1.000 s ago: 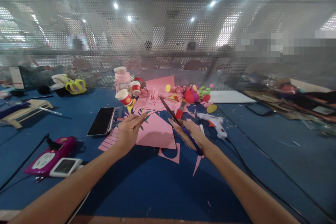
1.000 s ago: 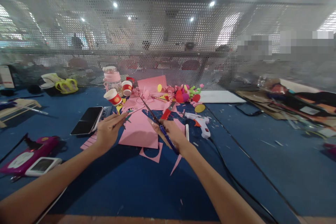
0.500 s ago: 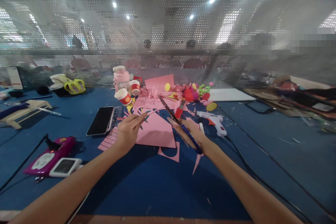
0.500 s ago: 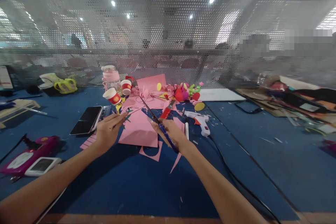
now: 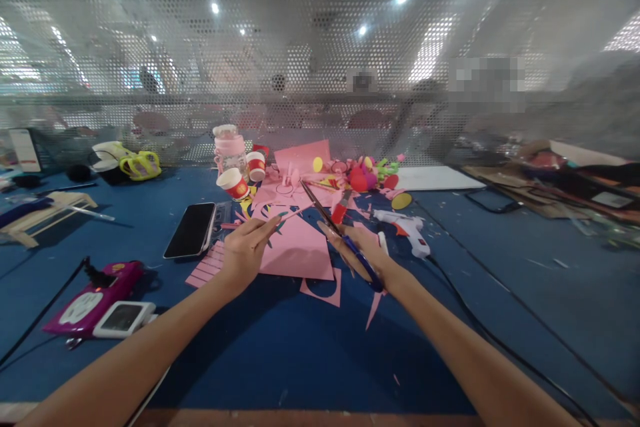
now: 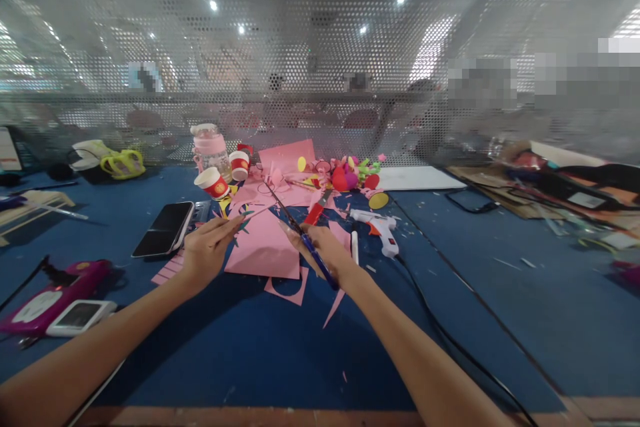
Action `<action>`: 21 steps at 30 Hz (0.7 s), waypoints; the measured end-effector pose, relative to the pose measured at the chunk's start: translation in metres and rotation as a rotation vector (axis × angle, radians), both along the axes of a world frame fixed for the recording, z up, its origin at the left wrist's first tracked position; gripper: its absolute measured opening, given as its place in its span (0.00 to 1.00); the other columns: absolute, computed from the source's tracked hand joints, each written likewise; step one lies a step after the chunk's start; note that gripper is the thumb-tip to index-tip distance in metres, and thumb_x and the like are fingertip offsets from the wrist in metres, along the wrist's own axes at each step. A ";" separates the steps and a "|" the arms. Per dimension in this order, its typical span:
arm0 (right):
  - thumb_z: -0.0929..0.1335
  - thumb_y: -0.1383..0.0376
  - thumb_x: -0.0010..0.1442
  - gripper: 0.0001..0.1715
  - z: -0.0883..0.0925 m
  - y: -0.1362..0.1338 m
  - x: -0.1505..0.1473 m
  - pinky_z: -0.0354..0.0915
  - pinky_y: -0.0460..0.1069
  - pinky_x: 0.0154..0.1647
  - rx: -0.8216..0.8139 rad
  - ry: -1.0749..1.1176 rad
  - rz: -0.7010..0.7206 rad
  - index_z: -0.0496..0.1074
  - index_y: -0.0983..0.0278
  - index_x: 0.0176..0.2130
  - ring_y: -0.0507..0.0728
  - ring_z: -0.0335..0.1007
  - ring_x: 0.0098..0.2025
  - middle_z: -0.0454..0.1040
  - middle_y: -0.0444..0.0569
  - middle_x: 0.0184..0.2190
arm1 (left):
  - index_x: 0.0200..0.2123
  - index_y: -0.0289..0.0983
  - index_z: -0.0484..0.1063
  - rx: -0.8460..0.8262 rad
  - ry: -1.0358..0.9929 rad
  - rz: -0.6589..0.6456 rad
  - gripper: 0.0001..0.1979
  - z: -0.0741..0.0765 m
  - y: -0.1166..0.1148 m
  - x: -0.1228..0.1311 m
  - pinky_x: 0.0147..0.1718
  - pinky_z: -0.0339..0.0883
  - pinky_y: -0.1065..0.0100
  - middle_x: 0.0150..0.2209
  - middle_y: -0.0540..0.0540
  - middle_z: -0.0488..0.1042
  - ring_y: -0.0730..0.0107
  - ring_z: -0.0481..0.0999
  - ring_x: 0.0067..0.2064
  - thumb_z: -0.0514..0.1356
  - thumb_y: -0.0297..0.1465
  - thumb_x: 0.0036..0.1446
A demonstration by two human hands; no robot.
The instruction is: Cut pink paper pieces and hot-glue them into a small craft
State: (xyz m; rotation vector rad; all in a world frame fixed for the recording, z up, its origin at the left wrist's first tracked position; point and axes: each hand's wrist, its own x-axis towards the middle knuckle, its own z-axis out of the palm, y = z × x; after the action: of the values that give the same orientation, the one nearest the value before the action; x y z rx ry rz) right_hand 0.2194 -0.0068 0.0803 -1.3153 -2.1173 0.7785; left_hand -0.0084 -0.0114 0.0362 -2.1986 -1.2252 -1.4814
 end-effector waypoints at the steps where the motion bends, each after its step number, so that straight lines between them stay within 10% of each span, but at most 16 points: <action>1: 0.59 0.46 0.53 0.26 0.000 0.000 -0.001 0.53 0.45 0.16 0.008 -0.007 -0.008 0.67 0.66 0.28 0.50 0.58 0.14 0.60 0.41 0.10 | 0.43 0.37 0.72 0.005 0.005 -0.003 0.13 0.000 0.000 0.000 0.31 0.65 0.74 0.30 0.46 0.74 0.75 0.72 0.31 0.54 0.27 0.55; 21: 0.61 0.42 0.48 0.30 0.007 -0.001 -0.009 0.55 0.45 0.14 0.044 -0.107 -0.102 0.57 0.62 0.12 0.53 0.62 0.12 0.60 0.46 0.07 | 0.44 0.38 0.71 0.023 0.045 0.016 0.14 0.000 0.000 0.002 0.32 0.66 0.74 0.31 0.46 0.75 0.74 0.73 0.31 0.53 0.26 0.55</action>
State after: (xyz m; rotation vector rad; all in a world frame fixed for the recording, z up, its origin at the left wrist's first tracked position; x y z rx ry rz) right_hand 0.2108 -0.0077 0.0873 -1.4586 -2.1177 0.6291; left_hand -0.0065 -0.0115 0.0359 -2.1902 -1.2025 -1.4247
